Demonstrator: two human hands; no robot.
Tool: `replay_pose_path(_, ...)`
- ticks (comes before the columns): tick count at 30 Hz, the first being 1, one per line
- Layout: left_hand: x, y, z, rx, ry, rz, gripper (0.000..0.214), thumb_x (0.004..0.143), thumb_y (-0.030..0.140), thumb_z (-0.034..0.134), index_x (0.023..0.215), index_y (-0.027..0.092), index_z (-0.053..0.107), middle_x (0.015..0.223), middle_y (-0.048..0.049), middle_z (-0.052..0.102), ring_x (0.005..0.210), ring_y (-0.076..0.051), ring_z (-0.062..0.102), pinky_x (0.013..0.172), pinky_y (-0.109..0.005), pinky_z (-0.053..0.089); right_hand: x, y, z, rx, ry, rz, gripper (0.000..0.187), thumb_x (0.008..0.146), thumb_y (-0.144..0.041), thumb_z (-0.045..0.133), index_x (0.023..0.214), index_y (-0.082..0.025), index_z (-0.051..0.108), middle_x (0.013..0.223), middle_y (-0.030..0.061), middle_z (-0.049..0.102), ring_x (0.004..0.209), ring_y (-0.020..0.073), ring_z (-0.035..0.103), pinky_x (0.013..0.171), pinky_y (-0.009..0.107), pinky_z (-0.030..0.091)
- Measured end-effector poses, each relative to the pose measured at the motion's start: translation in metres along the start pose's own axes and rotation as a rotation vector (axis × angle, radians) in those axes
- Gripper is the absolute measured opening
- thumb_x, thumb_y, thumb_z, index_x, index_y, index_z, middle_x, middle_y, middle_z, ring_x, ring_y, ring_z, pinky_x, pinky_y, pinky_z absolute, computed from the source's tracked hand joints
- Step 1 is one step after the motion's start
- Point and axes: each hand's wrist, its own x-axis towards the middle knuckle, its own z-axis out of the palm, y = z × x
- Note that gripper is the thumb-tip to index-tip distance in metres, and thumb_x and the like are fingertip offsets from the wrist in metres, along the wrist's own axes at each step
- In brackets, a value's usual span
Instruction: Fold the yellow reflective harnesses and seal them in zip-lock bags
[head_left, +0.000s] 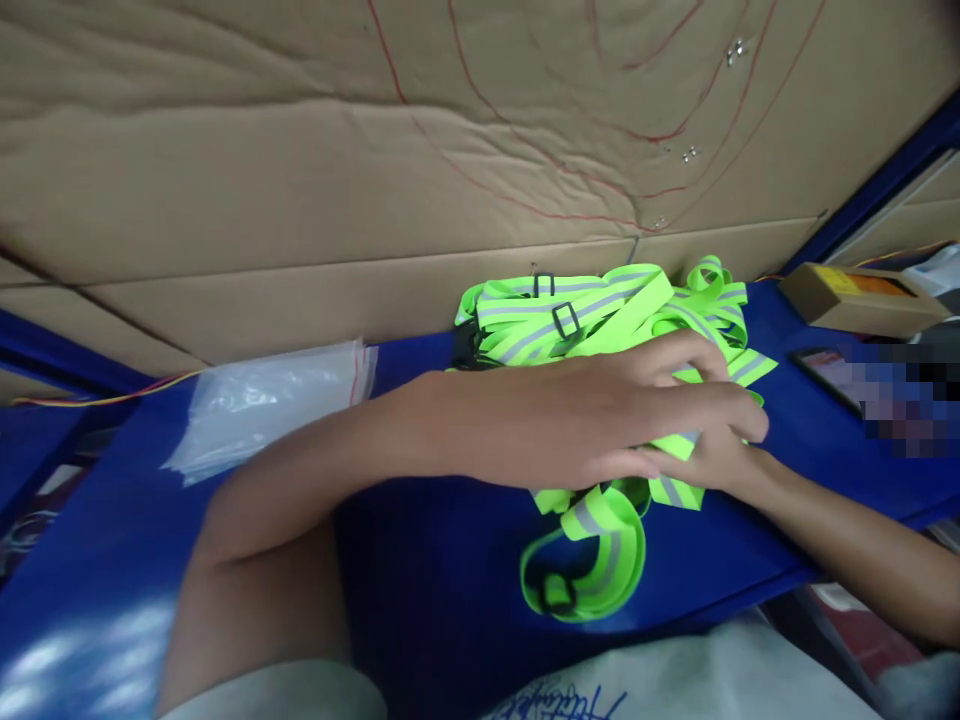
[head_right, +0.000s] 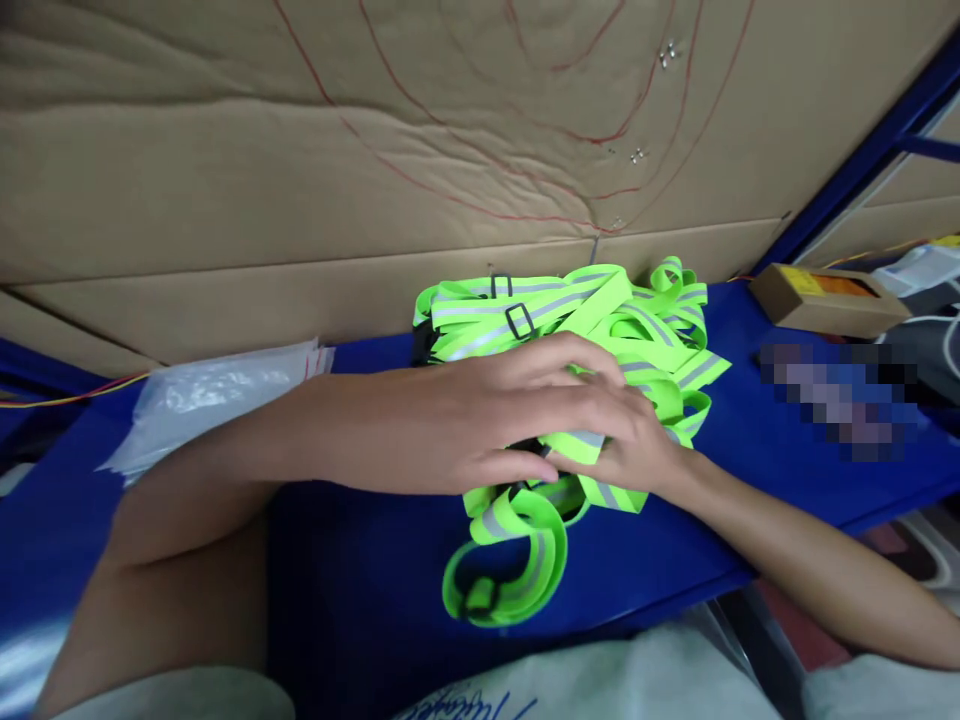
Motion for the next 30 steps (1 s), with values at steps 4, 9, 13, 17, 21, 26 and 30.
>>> replay_pose_path(4,0.0,-0.009,0.01,0.219,0.201,-0.16,0.044,0.1,0.025,0.062,0.141,0.02,0.048,0.154,-0.0145,0.044,0.147,-0.024,0.044,0.118,-0.038,0.043,0.011,0.002,-0.005,0.095,0.194,0.055,0.041,0.086,-0.041,0.079,0.121,-0.028,0.062,0.106,0.0055,0.073,0.097,0.0292,0.072,0.082,0.046,0.062)
replay_pose_path(9,0.003,-0.017,0.015,0.135,0.123,-0.453,0.045,0.093,0.055,0.067,0.116,0.019,0.055,0.113,-0.0076,0.068,0.105,-0.026,0.068,0.086,-0.038,0.054,0.013,0.001,-0.012,0.054,0.426,0.017,0.039,0.085,-0.045,0.078,0.119,-0.034,0.061,0.111,0.0082,0.066,0.105,0.0304,0.066,0.088,0.052,0.057)
replay_pose_path(13,0.005,-0.014,0.019,0.215,0.173,-0.437,0.044,0.092,0.051,0.068,0.119,0.019,0.055,0.121,-0.0085,0.066,0.11,-0.027,0.066,0.088,-0.038,0.052,0.007,0.006,-0.011,0.001,0.491,-0.004,0.038,0.084,-0.045,0.08,0.113,-0.033,0.059,0.107,0.0068,0.059,0.096,0.0277,0.064,0.081,0.05,0.057)
replay_pose_path(17,0.007,-0.019,0.018,0.142,0.236,-0.374,0.042,0.093,0.044,0.07,0.126,0.02,0.055,0.126,-0.0062,0.066,0.117,-0.024,0.064,0.093,-0.036,0.05,0.001,0.016,-0.009,-0.03,0.54,0.026,0.035,0.083,-0.049,0.079,0.107,-0.033,0.059,0.109,0.0053,0.057,0.095,0.0254,0.064,0.081,0.048,0.058)
replay_pose_path(21,0.01,-0.03,0.019,0.156,0.261,-0.297,0.028,0.092,0.036,0.072,0.113,0.021,0.062,0.117,-0.0031,0.067,0.11,-0.022,0.065,0.09,-0.033,0.049,-0.008,0.025,-0.007,-0.088,0.447,0.054,0.037,0.08,-0.057,0.078,0.102,-0.033,0.062,0.106,0.0055,0.059,0.096,0.0274,0.065,0.08,0.049,0.058)
replay_pose_path(26,0.01,-0.021,0.023,0.457,0.151,-0.312,0.026,0.095,0.036,0.066,0.11,0.016,0.063,0.109,-0.0069,0.067,0.093,-0.024,0.068,0.07,-0.034,0.046,-0.004,0.023,-0.008,-0.096,0.381,-0.018,0.035,0.083,-0.057,0.075,0.102,-0.032,0.06,0.1,0.0049,0.059,0.092,0.0261,0.064,0.08,0.047,0.056)
replay_pose_path(30,0.008,-0.02,0.018,0.757,0.139,-0.229,0.017,0.099,0.031,0.058,0.098,0.014,0.062,0.096,-0.0083,0.067,0.082,-0.024,0.068,0.063,-0.035,0.041,0.007,0.02,-0.016,-0.123,0.26,-0.11,0.057,0.082,-0.052,0.081,0.128,-0.035,0.052,0.112,0.0066,0.056,0.105,0.0268,0.061,0.088,0.046,0.056)
